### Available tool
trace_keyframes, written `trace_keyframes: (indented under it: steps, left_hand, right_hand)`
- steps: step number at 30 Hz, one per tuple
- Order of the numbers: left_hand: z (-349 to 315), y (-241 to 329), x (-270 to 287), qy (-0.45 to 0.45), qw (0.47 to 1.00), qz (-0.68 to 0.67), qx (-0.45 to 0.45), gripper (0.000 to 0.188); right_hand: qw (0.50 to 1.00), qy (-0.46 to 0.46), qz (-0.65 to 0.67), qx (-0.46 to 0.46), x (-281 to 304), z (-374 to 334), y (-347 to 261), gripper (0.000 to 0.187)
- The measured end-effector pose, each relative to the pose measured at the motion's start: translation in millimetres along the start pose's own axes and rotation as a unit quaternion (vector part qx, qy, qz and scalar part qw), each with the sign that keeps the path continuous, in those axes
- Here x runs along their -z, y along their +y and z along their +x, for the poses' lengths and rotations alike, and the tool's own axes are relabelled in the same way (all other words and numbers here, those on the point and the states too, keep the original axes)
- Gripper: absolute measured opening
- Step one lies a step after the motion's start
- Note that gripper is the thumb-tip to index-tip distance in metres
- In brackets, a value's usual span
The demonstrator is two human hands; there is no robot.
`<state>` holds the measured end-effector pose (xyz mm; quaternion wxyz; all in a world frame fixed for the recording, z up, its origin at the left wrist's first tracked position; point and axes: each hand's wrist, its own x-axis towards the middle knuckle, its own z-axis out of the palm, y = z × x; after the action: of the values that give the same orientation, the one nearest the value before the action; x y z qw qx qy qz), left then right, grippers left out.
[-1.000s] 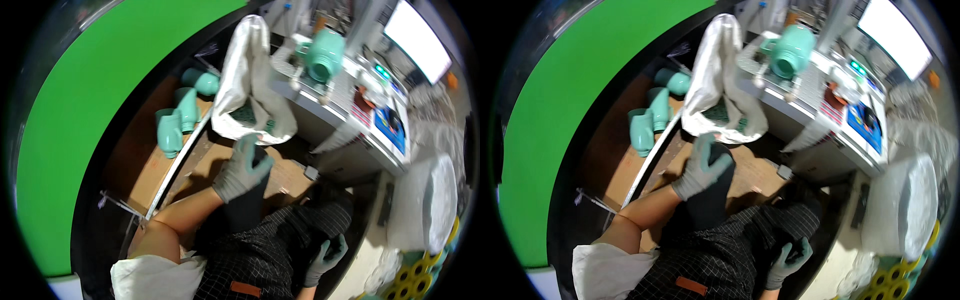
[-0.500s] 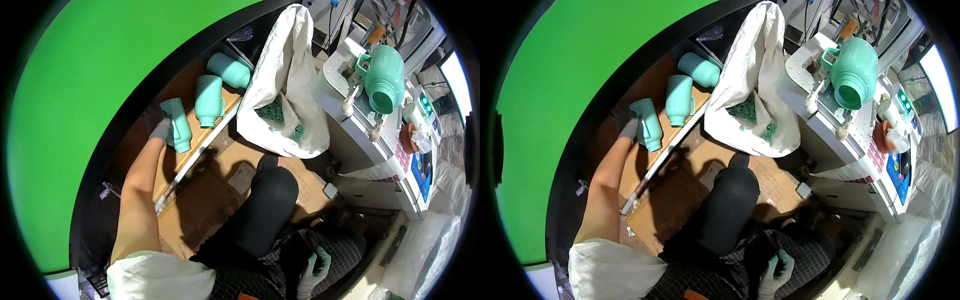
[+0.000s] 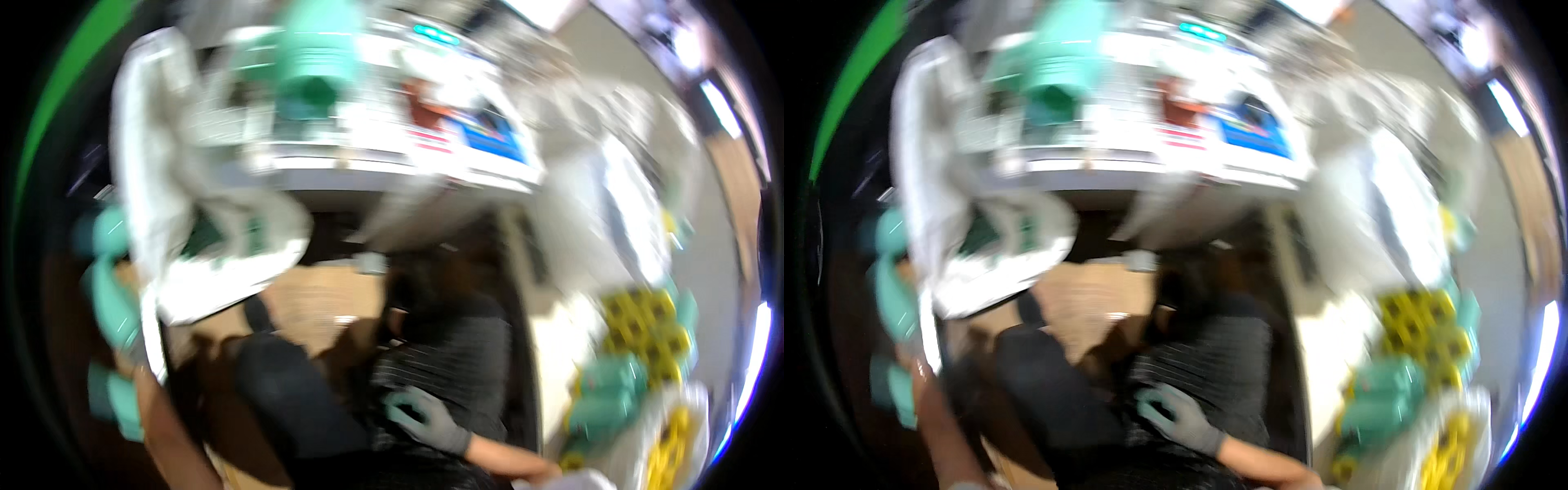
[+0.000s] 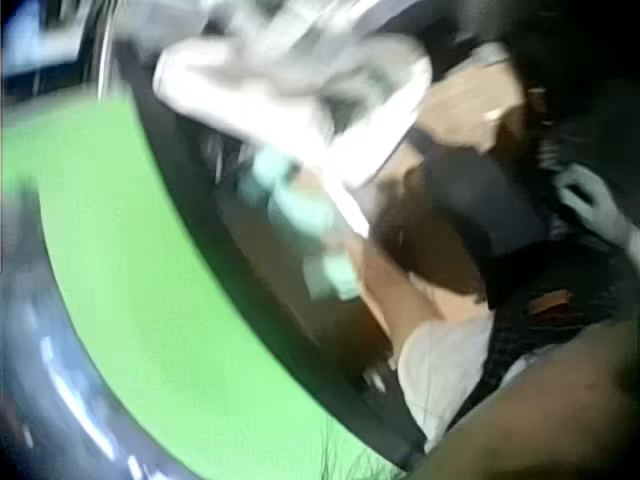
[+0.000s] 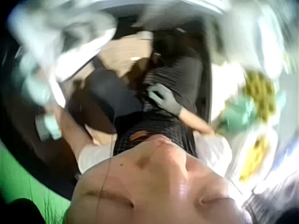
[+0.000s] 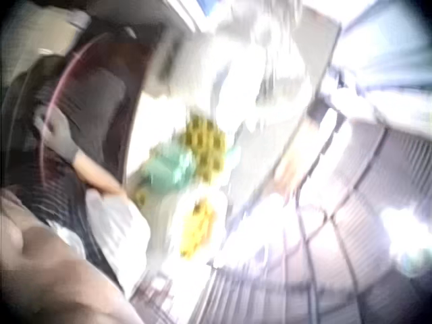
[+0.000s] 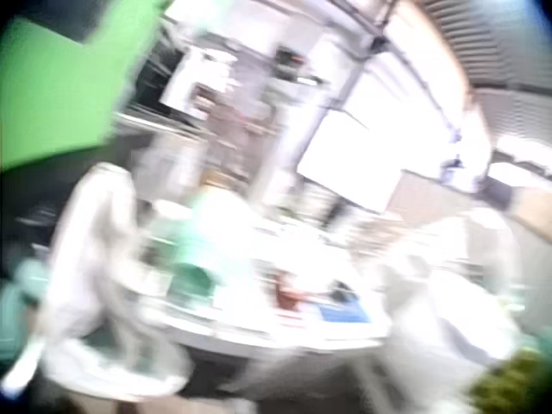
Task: The person assembles teal plastic containers by inserting a white circular insert into the opening and screwing on a yellow lid. The person handles the containers one at a time, picking them up from a pile, performing the assembly, and placing the finished units into a white sack.
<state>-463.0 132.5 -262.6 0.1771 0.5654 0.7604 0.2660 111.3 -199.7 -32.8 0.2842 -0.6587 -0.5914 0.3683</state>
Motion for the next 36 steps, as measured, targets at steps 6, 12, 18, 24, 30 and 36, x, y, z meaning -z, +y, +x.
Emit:
trace_keyframes:
  steps: [6, 12, 18, 24, 30, 36]
  left_hand:
    - [-57.1, 148.7, 16.1, -0.041, 0.988, -0.106, -0.104, 0.070]
    - [-219.9, 323.6, 67.7, -0.231, 0.915, -0.160, -0.288, 0.056]
    - [-333.3, 397.9, 93.1, -0.380, 0.808, -0.141, -0.427, 0.042]
    - [-393.3, 389.1, 112.0, -0.356, 0.800, -0.108, -0.472, 0.029]
    - [-413.8, 500.5, 154.4, -0.027, 0.626, -0.115, -0.771, 0.043]
    - [-445.6, 503.8, 124.4, -0.220, 0.640, -0.069, -0.733, 0.067]
  right_hand:
    - [0.989, 0.086, 0.088, 0.087, -9.9, 7.8, -14.8, 0.023]
    - [0.978, 0.020, 0.161, 0.129, -14.3, 25.2, -69.0, 0.076]
    - [0.872, 0.112, 0.380, 0.288, -3.1, 27.1, -94.8, 0.100]
    - [0.923, 0.115, 0.339, 0.139, 97.3, -29.7, -54.8, 0.056]
    - [0.944, 0.049, 0.311, 0.096, 111.5, -62.8, 9.6, 0.044]
    - [0.986, -0.131, 0.107, -0.001, 113.3, -42.5, -12.4, 0.056]
